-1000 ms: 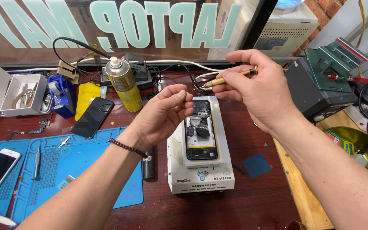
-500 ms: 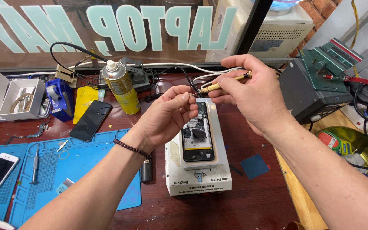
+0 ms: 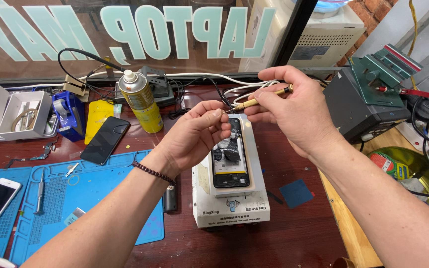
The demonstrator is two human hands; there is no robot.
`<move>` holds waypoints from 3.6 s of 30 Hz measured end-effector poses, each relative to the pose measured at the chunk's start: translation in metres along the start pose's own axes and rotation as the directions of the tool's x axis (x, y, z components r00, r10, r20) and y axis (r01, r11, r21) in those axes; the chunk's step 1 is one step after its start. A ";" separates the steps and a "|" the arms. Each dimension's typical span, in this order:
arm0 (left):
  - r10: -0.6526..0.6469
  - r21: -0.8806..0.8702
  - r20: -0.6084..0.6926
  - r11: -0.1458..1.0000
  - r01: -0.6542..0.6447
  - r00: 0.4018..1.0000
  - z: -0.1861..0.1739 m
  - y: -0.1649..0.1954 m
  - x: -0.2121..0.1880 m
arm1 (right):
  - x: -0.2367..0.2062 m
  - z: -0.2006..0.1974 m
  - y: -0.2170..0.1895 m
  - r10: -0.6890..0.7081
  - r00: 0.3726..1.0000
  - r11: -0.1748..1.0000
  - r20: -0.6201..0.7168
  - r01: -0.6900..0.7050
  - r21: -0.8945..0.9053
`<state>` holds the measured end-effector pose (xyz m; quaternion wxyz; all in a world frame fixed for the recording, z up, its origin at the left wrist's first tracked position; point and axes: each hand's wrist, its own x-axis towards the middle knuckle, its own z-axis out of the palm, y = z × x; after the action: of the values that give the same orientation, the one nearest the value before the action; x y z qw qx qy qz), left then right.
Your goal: The person disassembles a smartphone by prying open the back cover and removing the battery. They then reassemble the device by placing the battery back and closing the cover.
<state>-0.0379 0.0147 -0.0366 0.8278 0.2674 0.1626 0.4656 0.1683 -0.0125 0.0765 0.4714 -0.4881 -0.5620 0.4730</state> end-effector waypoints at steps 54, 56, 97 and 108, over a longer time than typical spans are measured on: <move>0.402 0.973 0.218 -0.021 -0.229 0.889 -0.010 -0.015 0.009 | 0.043 0.004 0.036 -0.043 0.936 0.432 0.349 0.332 -0.838; 0.491 0.999 0.049 -0.015 -0.048 0.870 -0.020 -0.011 0.010 | 0.043 0.003 0.037 -0.042 0.937 0.437 0.347 0.329 -0.837; 0.252 0.935 -0.350 0.042 0.352 0.902 -0.057 -0.030 0.010 | 0.038 0.012 0.037 -0.031 0.969 0.547 0.246 0.223 -0.807; 0.294 0.892 -0.452 0.161 0.423 0.842 -0.036 -0.046 -0.012 | 0.030 0.017 0.034 0.070 0.991 0.542 0.114 0.058 -0.839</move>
<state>-0.0308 -0.0043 -0.0924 0.3905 0.5882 0.6579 0.2620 0.1529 0.0192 0.0426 0.1398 -0.6232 -0.7482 0.1794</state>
